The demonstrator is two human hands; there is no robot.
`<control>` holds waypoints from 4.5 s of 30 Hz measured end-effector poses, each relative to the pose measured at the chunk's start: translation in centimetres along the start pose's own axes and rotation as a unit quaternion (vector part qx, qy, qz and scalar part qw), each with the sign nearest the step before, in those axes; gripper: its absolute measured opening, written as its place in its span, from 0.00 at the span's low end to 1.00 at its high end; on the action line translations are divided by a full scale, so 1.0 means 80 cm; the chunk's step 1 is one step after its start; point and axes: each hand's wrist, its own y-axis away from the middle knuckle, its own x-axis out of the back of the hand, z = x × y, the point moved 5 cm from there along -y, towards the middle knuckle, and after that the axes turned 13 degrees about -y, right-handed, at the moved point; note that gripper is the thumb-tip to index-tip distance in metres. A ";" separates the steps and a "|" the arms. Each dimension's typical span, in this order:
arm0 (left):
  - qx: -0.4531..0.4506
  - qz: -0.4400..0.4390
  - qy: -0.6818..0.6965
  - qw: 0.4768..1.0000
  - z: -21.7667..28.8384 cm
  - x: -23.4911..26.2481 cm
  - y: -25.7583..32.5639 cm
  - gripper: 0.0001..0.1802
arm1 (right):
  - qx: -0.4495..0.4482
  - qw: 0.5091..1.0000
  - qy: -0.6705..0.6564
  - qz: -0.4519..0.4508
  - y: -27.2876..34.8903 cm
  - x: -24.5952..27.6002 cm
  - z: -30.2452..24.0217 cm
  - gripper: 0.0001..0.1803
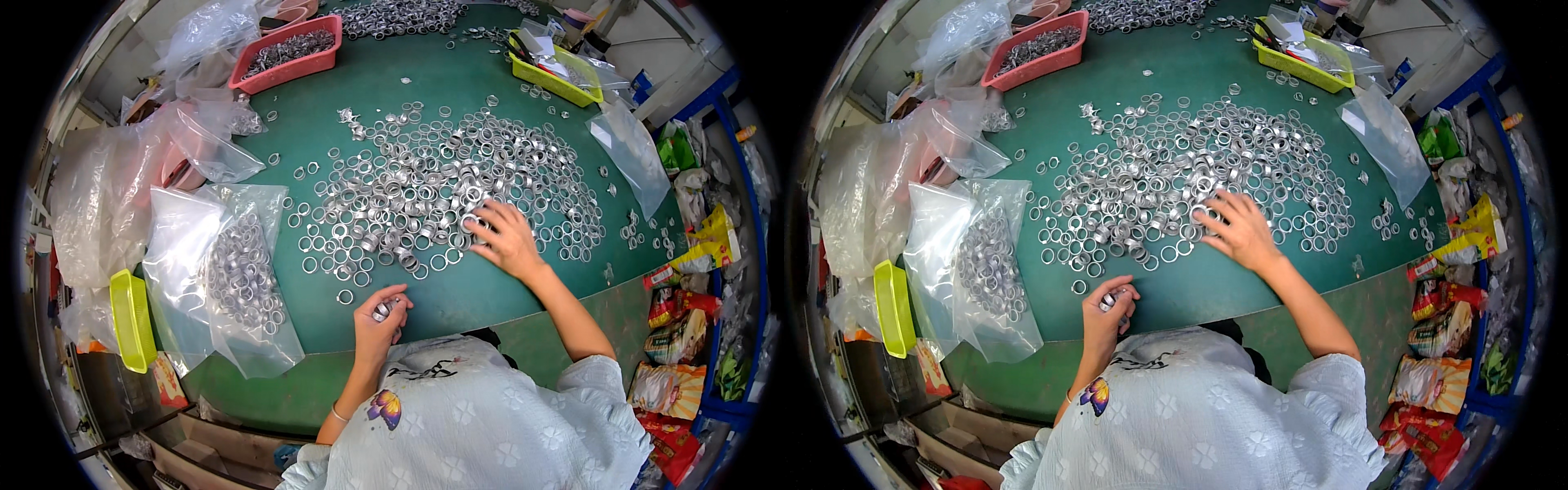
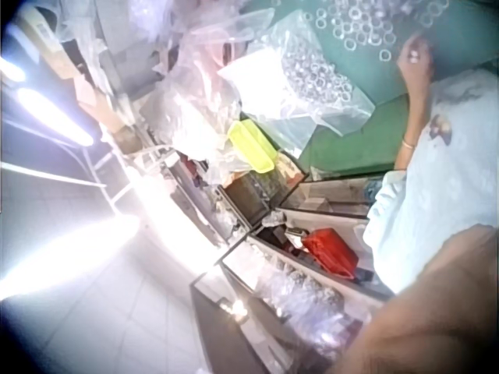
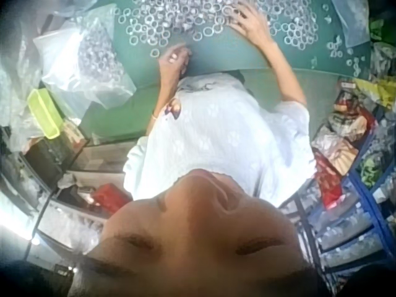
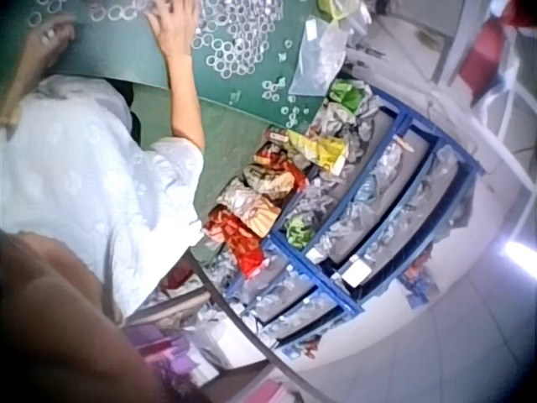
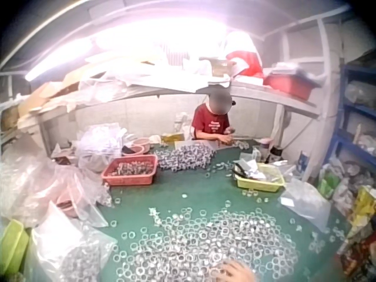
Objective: The person gathers metal rings on a green surface and places them into a black pouch worn at the waist.
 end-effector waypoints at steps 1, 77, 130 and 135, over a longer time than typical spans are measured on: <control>0.005 -0.009 -0.012 1.000 0.000 -0.001 0.001 0.14 | 0.009 1.000 0.013 0.017 -0.001 0.004 0.008 0.24; -0.066 0.452 0.222 0.861 0.018 0.243 0.112 0.17 | -0.097 0.924 -0.359 -0.093 -0.054 -0.066 -0.150 0.09; -0.354 0.043 -0.616 0.703 0.059 -0.087 -0.054 0.32 | -0.201 0.975 -0.092 0.032 -0.010 -0.032 -0.024 0.34; -0.351 0.036 -0.701 0.619 0.056 -0.095 -0.074 0.38 | -0.120 0.987 -0.085 -0.062 0.018 -0.040 -0.043 0.34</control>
